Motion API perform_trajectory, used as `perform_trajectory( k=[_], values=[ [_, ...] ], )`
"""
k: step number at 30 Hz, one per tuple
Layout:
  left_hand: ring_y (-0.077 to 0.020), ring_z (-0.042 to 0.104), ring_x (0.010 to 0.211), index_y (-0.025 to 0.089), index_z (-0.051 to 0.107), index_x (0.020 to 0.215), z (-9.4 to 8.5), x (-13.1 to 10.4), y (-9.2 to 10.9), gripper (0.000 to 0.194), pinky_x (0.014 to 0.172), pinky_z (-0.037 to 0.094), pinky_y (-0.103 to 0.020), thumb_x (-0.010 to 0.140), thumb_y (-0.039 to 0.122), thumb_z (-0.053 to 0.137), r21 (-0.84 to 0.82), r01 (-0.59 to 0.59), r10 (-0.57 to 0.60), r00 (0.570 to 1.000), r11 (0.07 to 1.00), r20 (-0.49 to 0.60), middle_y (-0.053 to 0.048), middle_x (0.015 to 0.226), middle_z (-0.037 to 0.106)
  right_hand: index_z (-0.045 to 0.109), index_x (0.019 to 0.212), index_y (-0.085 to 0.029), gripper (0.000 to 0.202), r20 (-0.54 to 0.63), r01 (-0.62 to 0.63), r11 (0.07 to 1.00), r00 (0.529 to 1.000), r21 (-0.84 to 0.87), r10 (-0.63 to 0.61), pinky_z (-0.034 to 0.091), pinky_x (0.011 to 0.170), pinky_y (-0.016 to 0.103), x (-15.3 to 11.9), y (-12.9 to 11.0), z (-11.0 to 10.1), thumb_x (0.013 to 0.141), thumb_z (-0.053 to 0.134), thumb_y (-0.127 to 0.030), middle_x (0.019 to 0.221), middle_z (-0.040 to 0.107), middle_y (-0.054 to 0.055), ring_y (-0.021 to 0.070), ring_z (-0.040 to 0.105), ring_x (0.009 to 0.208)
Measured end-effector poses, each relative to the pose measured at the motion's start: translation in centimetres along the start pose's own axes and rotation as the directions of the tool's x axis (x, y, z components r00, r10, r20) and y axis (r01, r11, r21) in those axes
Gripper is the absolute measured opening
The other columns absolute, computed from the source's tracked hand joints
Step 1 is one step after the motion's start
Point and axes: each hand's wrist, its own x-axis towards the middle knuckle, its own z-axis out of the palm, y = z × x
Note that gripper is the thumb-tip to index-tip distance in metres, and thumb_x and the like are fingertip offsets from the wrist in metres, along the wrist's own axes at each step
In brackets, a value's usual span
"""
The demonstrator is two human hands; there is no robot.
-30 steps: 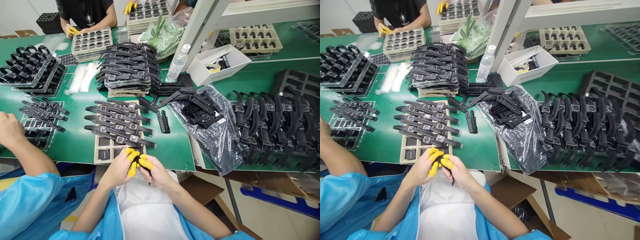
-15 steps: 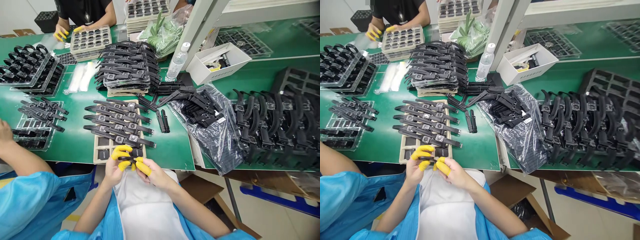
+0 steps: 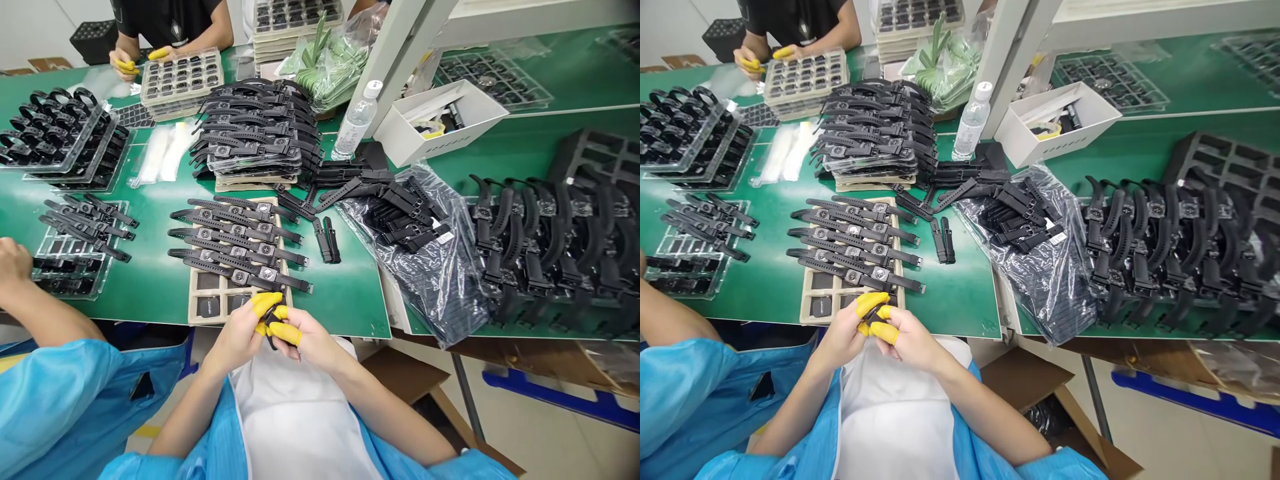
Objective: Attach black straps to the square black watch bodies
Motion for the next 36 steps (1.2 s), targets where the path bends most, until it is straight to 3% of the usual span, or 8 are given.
perform_trajectory(
  k=[12,16,22,26,29,31,33,36],
  values=[
    [-0.0239,0.06,0.127,0.024,0.043,0.154,0.3,0.0,0.2,0.057,0.106,0.055,-0.04,0.099,0.007,0.042,0.087,-0.094,0.098,0.994,0.992,-0.05,-0.014,0.133,0.062,0.051,0.082,-0.023,0.032,-0.054,-0.024,0.947,0.998,0.321,0.044,0.019,0.037,0.02,0.6,0.9,0.4,0.081,0.073,-0.046,0.043,0.043,-0.012,0.0065,0.023,0.036],
    [-0.0279,0.053,0.134,0.019,0.036,0.158,-0.5,0.0,0.7,0.056,0.112,0.051,-0.046,0.102,0.016,0.04,0.038,-0.116,0.112,0.99,0.993,0.08,-0.018,0.142,0.054,0.051,0.083,-0.023,0.033,-0.088,-0.045,0.948,0.993,0.315,0.076,0.019,0.037,0.02,0.4,0.6,0.4,0.079,0.074,-0.046,0.043,0.041,-0.012,0.0064,0.022,0.038],
    [-0.0303,0.057,0.12,0.017,0.042,0.154,-0.8,0.4,1.0,0.054,0.099,0.057,-0.046,0.099,0.018,0.045,0.263,-0.137,0.116,0.989,0.955,0.093,-0.017,0.123,0.059,0.049,0.082,-0.023,0.036,-0.093,-0.099,0.959,0.988,0.264,0.127,0.016,0.039,0.019,0.3,0.4,0.1,0.079,0.075,-0.047,0.045,0.035,-0.014,0.0051,0.015,0.041],
    [-0.0293,0.06,0.112,0.017,0.048,0.148,-0.8,0.4,1.1,0.051,0.094,0.059,-0.045,0.098,0.018,0.046,0.292,-0.131,0.097,0.987,0.947,0.128,-0.016,0.116,0.061,0.048,0.084,-0.024,0.035,-0.097,-0.096,0.967,0.988,0.235,0.122,0.018,0.039,0.02,0.3,0.9,0.3,0.082,0.073,-0.049,0.046,0.035,-0.015,0.0059,0.016,0.04],
    [-0.029,0.061,0.118,0.018,0.043,0.152,-1.0,0.2,1.1,0.054,0.099,0.058,-0.045,0.098,0.019,0.047,0.207,-0.118,0.089,0.986,0.971,0.144,-0.017,0.125,0.061,0.05,0.087,-0.024,0.033,-0.105,-0.02,0.994,0.994,0.103,0.031,0.025,0.041,0.022,0.3,1.3,0.3,0.089,0.066,-0.053,0.048,0.041,-0.012,0.0083,0.026,0.04],
    [-0.0289,0.062,0.124,0.019,0.038,0.155,-1.6,-0.1,0.9,0.058,0.102,0.058,-0.044,0.098,0.018,0.048,0.178,-0.092,0.062,0.984,0.98,0.168,-0.018,0.133,0.061,0.056,0.091,-0.022,0.032,-0.134,0.097,0.986,0.984,-0.135,-0.115,0.038,0.051,0.024,0.2,1.3,0.1,0.09,0.069,-0.052,0.06,0.056,-0.006,0.0122,0.046,0.051],
    [-0.0272,0.063,0.125,0.021,0.038,0.156,-2.7,-0.5,0.5,0.06,0.102,0.058,-0.041,0.097,0.015,0.047,0.209,-0.059,0.019,0.982,0.976,0.189,-0.016,0.134,0.064,0.062,0.094,-0.022,0.027,-0.113,0.171,0.885,0.964,-0.433,-0.241,0.047,0.066,0.029,-0.1,0.9,-0.4,0.092,0.071,-0.047,0.08,0.068,0.001,0.0177,0.06,0.07],
    [-0.0242,0.068,0.118,0.024,0.048,0.149,-5.9,-1.3,-0.2,0.055,0.098,0.059,-0.037,0.096,0.011,0.045,0.319,0.028,-0.089,0.98,0.947,0.178,-0.01,0.13,0.07,0.068,0.095,-0.022,0.021,0.006,0.192,0.641,0.96,-0.743,-0.28,0.046,0.071,0.031,-0.4,-0.1,-1.3,0.099,0.063,-0.042,0.087,0.071,0.005,0.021,0.062,0.077]
  ],
)
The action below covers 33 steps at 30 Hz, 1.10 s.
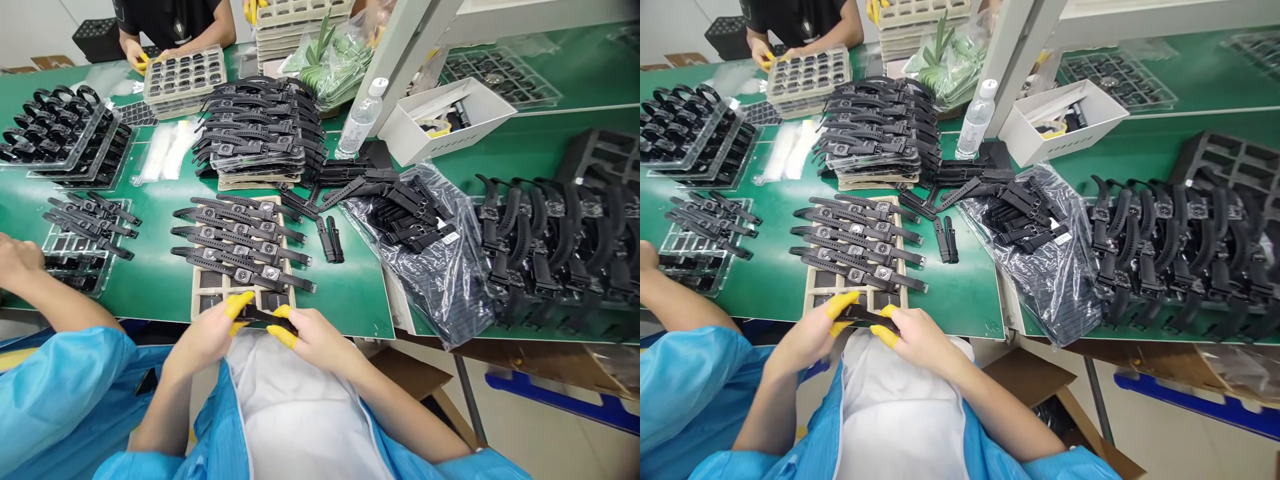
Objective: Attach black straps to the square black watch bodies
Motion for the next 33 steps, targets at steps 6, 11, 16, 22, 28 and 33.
perform_trajectory(
  k=[6,11,16,22,28,33],
  values=[
    [-0.0263,0.064,0.092,0.023,0.07,0.111,-7.1,-2.2,-4.2,0.04,0.083,0.054,-0.039,0.086,0.006,0.044,0.354,0.133,-0.147,0.989,0.926,0.013,-0.009,0.1,0.073,0.071,0.096,-0.018,0.031,0.044,0.057,0.836,0.998,-0.546,-0.039,0.042,0.065,0.03,2.9,-1.7,-0.3,0.107,0.047,-0.034,0.098,0.067,0.011,0.0206,0.062,0.077],
    [-0.0249,0.062,0.088,0.022,0.064,0.104,-9.5,-0.3,-8.2,0.035,0.083,0.049,-0.036,0.083,0.006,0.041,0.403,0.272,-0.333,0.939,0.874,0.089,-0.006,0.097,0.072,0.065,0.12,-0.016,0.024,0.07,0.06,0.695,0.997,-0.717,-0.015,0.046,0.069,0.032,8.0,-3.6,2.5,0.106,0.045,-0.021,0.105,0.072,0.014,0.0266,0.068,0.094],
    [-0.0296,0.062,0.101,0.02,0.062,0.1,-8.5,1.3,-11.5,0.025,0.097,0.046,-0.047,0.087,0.011,0.042,0.433,0.305,-0.328,0.944,0.848,-0.021,-0.012,0.104,0.071,0.066,0.114,-0.018,0.02,0.004,0.038,0.621,0.998,-0.783,-0.056,0.048,0.068,0.031,9.4,-3.3,3.5,0.104,0.048,-0.02,0.115,0.067,0.014,0.0261,0.065,0.102],
    [-0.0305,0.06,0.108,0.02,0.061,0.104,-4.6,0.1,-7.3,0.013,0.097,0.052,-0.048,0.1,0.029,0.052,0.259,0.287,-0.154,0.887,0.922,-0.435,-0.012,0.108,0.066,0.067,0.119,-0.015,0.035,-0.401,-0.247,0.704,0.914,-0.666,-0.059,0.049,0.077,0.035,5.6,0.6,-2.8,0.109,0.039,-0.035,0.118,0.066,0.016,0.0284,0.064,0.105],
    [-0.0277,0.062,0.104,0.018,0.066,0.121,3.0,3.0,2.4,0.023,0.088,0.054,-0.043,0.103,0.024,0.053,0.36,-0.079,0.128,0.985,0.93,-0.114,-0.013,0.116,0.069,0.065,0.114,-0.012,0.031,-0.703,-0.714,0.557,0.648,-0.425,0.293,0.045,0.073,0.038,3.0,6.4,-9.9,0.1,0.054,-0.038,0.116,0.069,0.021,0.0318,0.068,0.093],
    [-0.0311,0.06,0.093,0.011,0.072,0.1,5.1,5.1,4.9,0.016,0.076,0.048,-0.043,0.096,0.011,0.056,0.566,-0.11,0.063,0.993,0.817,0.101,-0.016,0.097,0.068,0.064,0.103,-0.017,0.028,-0.686,-0.684,0.662,0.64,-0.306,0.345,0.045,0.074,0.036,3.0,8.5,-10.0,0.097,0.059,-0.044,0.103,0.074,0.015,0.0291,0.068,0.09]
  ],
)
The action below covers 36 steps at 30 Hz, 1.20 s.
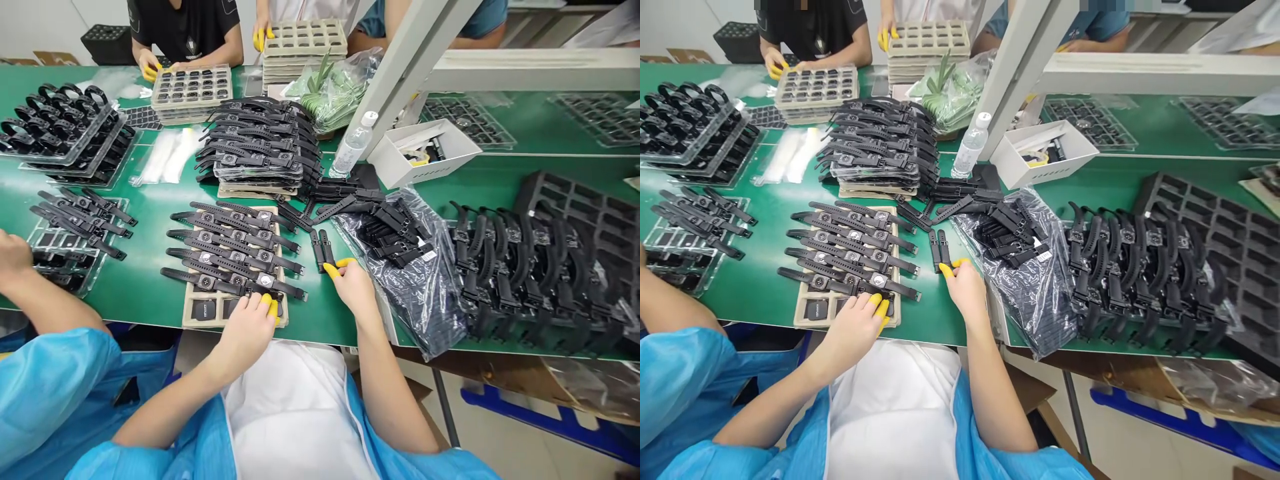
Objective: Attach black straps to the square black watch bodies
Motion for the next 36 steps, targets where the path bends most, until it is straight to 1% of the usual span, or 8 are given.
perform_trajectory(
  k=[4,8,11,14,19,23,29,36],
  values=[
    [-0.0294,0.056,0.082,0.012,0.07,0.085,-0.7,0.2,0.6,0.019,0.069,0.043,-0.042,0.094,0.009,0.053,0.035,0.094,-0.096,0.994,0.995,0.049,-0.015,0.083,0.062,0.061,0.095,-0.019,0.027,-0.04,0.018,0.994,0.999,0.112,-0.013,0.046,0.076,0.037,0.1,0.5,0.5,0.09,0.063,-0.046,0.093,0.068,0.01,0.0262,0.065,0.083],
    [-0.0269,0.054,0.079,0.014,0.068,0.082,-1.0,0.8,1.2,0.014,0.067,0.042,-0.039,0.091,0.012,0.057,0.124,0.096,-0.106,0.991,0.988,0.076,-0.014,0.08,0.061,0.058,0.092,-0.021,0.022,-0.282,0.161,0.92,0.958,0.358,-0.058,0.052,0.083,0.039,-0.3,1.3,0.0,0.087,0.064,-0.042,0.111,0.061,0.013,0.0246,0.064,0.092],
    [-0.0267,0.057,0.079,0.014,0.066,0.082,-0.8,1.3,1.0,0.015,0.065,0.044,-0.037,0.091,0.008,0.055,0.095,0.121,-0.127,0.99,0.988,0.056,-0.013,0.08,0.063,0.056,0.103,-0.022,0.026,-0.503,0.315,0.775,0.865,0.549,0.005,0.052,0.093,0.043,-1.3,0.9,-1.5,0.091,0.063,-0.045,0.116,0.064,0.012,0.0259,0.065,0.109],
    [-0.0271,0.061,0.08,0.015,0.064,0.081,-0.6,1.1,0.2,0.022,0.065,0.046,-0.037,0.093,0.003,0.051,0.035,0.119,-0.12,0.993,0.992,0.018,-0.011,0.079,0.064,0.05,0.107,-0.025,0.027,-0.541,0.425,0.536,0.838,0.729,0.072,0.054,0.09,0.045,-3.3,-0.6,-3.2,0.096,0.06,-0.047,0.096,0.069,0.004,0.0225,0.07,0.091],
    [-0.0239,0.07,0.089,0.017,0.061,0.108,-0.1,-0.5,-1.1,0.011,0.075,0.058,-0.035,0.103,0.023,0.052,-0.444,0.133,-0.216,0.966,0.886,-0.141,-0.011,0.097,0.072,0.053,0.101,-0.027,0.026,-0.02,0.062,0.248,0.985,0.967,-0.17,0.044,0.052,0.027,-9.0,-4.1,-3.0,0.099,0.06,-0.052,0.067,0.058,-0.005,0.013,0.05,0.05],
    [-0.0212,0.073,0.104,0.019,0.049,0.134,0.5,-1.4,-1.5,0.035,0.088,0.062,-0.034,0.099,0.015,0.05,-0.751,0.082,-0.312,0.935,0.655,-0.17,-0.012,0.119,0.071,0.054,0.093,-0.023,0.039,0.441,-0.319,0.315,0.755,0.894,-0.486,0.035,0.045,0.025,-12.6,-6.0,-0.7,0.092,0.067,-0.06,0.065,0.061,-0.003,0.0103,0.045,0.044],
    [-0.0236,0.064,0.127,0.022,0.05,0.145,1.0,-1.9,-1.6,0.06,0.106,0.056,-0.04,0.09,0.001,0.042,-0.762,-0.13,-0.135,0.952,0.634,-0.274,-0.012,0.133,0.066,0.057,0.089,-0.019,0.041,0.537,-0.444,0.321,0.552,0.837,-0.638,0.035,0.044,0.023,-12.7,-6.3,0.5,0.091,0.068,-0.058,0.061,0.063,-0.002,0.0091,0.048,0.043],
    [-0.0233,0.063,0.124,0.021,0.05,0.146,1.6,-2.0,-1.2,0.052,0.103,0.057,-0.039,0.097,0.005,0.042,-0.747,-0.18,-0.165,0.917,0.64,-0.363,-0.013,0.129,0.066,0.059,0.088,-0.018,0.034,0.524,-0.521,0.208,0.587,0.828,-0.617,0.032,0.04,0.021,-12.8,-6.1,1.6,0.089,0.071,-0.05,0.05,0.059,-0.006,0.0083,0.041,0.037]
  ],
)
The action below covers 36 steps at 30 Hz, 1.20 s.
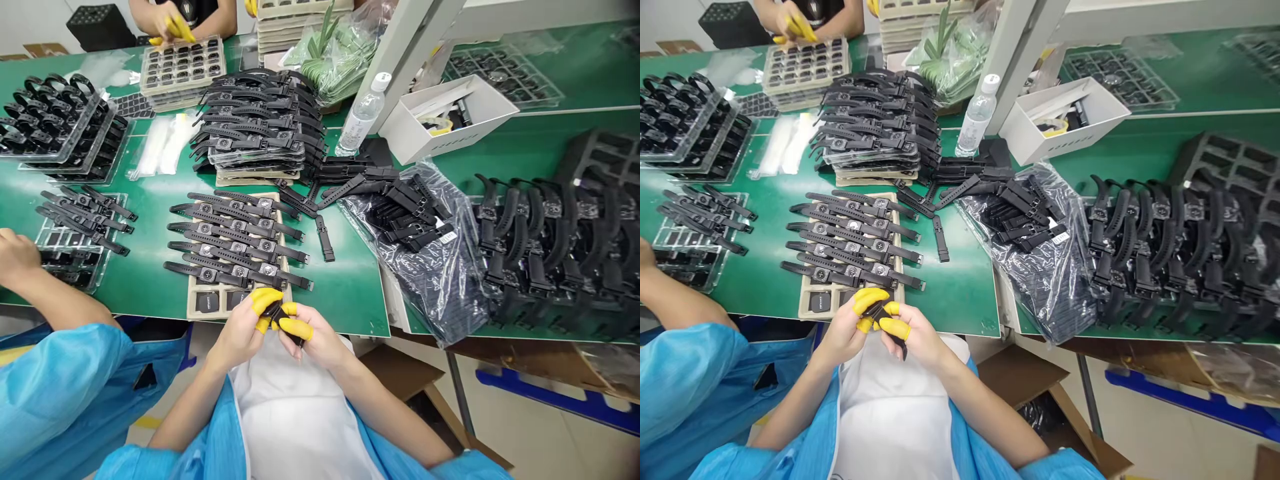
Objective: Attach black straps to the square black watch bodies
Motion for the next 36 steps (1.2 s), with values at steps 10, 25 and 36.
perform_trajectory(
  k=[10,25,36],
  values=[
    [-0.0267,0.055,0.126,0.018,0.04,0.155,-0.6,-0.3,-0.3,0.052,0.106,0.053,-0.043,0.103,0.017,0.041,-0.031,-0.012,0.015,0.995,0.999,0.098,-0.018,0.134,0.056,0.06,0.086,-0.019,0.035,-0.078,-0.013,0.978,0.996,0.208,0.03,0.025,0.034,0.019,0.4,0.1,0.8,0.082,0.077,-0.049,0.041,0.048,-0.009,0.0065,0.027,0.032],
    [-0.0265,0.056,0.12,0.017,0.038,0.154,-1.5,-0.1,0.0,0.051,0.101,0.054,-0.043,0.103,0.016,0.042,0.056,-0.024,0.015,0.987,0.998,0.162,-0.017,0.13,0.057,0.057,0.085,-0.02,0.031,-0.08,-0.012,0.999,0.997,0.033,0.015,0.027,0.036,0.02,0.3,0.6,0.1,0.089,0.069,-0.047,0.044,0.052,-0.009,0.0071,0.034,0.033],
    [-0.0251,0.055,0.103,0.019,0.042,0.151,-3.3,0.2,0.2,0.051,0.088,0.058,-0.042,0.101,0.014,0.044,0.128,-0.097,0.057,0.957,0.987,0.286,-0.015,0.118,0.058,0.057,0.083,-0.02,0.027,-0.038,-0.074,0.99,0.997,-0.119,0.07,0.027,0.039,0.02,0.0,-0.2,0.2,0.087,0.07,-0.043,0.044,0.051,-0.009,0.007,0.035,0.035]
  ],
)
